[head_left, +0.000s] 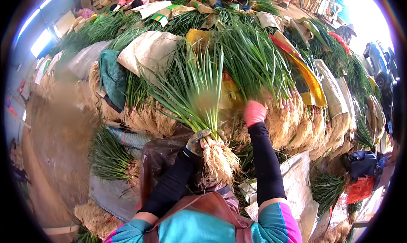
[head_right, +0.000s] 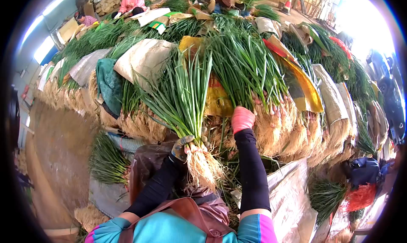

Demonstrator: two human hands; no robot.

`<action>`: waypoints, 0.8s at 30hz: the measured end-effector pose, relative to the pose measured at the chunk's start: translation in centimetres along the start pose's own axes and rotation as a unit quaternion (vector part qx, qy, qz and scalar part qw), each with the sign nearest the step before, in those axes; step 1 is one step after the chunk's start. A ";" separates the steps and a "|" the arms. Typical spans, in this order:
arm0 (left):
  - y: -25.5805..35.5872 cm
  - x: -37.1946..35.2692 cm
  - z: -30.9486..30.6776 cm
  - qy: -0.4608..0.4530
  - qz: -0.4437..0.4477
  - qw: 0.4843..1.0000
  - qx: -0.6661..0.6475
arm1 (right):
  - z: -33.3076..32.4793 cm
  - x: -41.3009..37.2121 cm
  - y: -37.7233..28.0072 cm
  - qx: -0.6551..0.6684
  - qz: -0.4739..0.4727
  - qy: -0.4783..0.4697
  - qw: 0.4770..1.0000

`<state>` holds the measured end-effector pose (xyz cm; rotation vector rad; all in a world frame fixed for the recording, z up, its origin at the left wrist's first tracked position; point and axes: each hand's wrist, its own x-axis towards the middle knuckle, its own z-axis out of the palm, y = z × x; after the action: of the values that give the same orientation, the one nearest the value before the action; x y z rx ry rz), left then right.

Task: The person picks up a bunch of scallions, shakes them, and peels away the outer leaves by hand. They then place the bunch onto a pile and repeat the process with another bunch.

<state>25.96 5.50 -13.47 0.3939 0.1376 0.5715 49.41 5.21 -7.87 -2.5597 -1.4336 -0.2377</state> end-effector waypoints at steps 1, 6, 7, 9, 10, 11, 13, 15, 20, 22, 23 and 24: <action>-0.7 0.2 -2.2 0.039 -0.008 0.999 -0.014 | -0.8 -1.2 -0.4 0.034 -0.026 0.011 0.999; 0.2 -0.2 1.5 0.083 -0.018 0.994 0.066 | -4.9 -8.7 -3.5 0.323 -0.171 0.014 0.931; 0.4 0.0 1.7 0.068 -0.010 0.997 0.047 | -3.0 -8.6 -3.2 0.447 -0.158 0.012 0.881; 0.6 -0.2 3.3 0.037 0.002 0.999 0.006 | -2.1 -7.8 -3.1 0.552 0.032 -0.058 0.831; 1.2 -0.6 4.6 -0.006 -0.014 1.000 -0.024 | -1.3 -7.4 -3.8 0.682 0.072 -0.084 0.723; 1.4 -0.7 6.1 0.047 0.004 0.999 0.010 | -2.0 -7.3 -4.0 0.740 0.142 -0.209 0.623; 0.7 -0.8 3.2 0.101 -0.034 0.994 -0.002 | -0.6 -7.2 -4.6 0.801 0.133 -0.265 0.520; 0.5 -0.3 2.3 0.069 -0.001 0.997 0.020 | -1.8 -6.5 -6.1 0.749 0.097 -0.236 0.612; 0.6 -0.7 3.1 0.073 -0.046 0.996 0.000 | 1.5 -7.8 -5.0 0.801 0.152 -0.185 0.550; 0.7 -0.4 2.6 -0.065 -0.031 0.997 -0.035 | -3.8 -8.6 -5.9 0.842 0.243 -0.216 0.430; 0.8 -0.5 3.0 -0.064 -0.032 0.997 -0.035 | -4.6 -8.4 -6.2 0.845 0.261 -0.218 0.412; 0.9 -0.7 3.7 -0.041 -0.033 0.998 -0.029 | -5.8 -8.2 -6.2 0.845 0.248 -0.233 0.413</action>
<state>25.79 4.61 -9.74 0.3538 0.0552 0.4923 39.61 0.20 -3.60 -0.9270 -0.1705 1.3540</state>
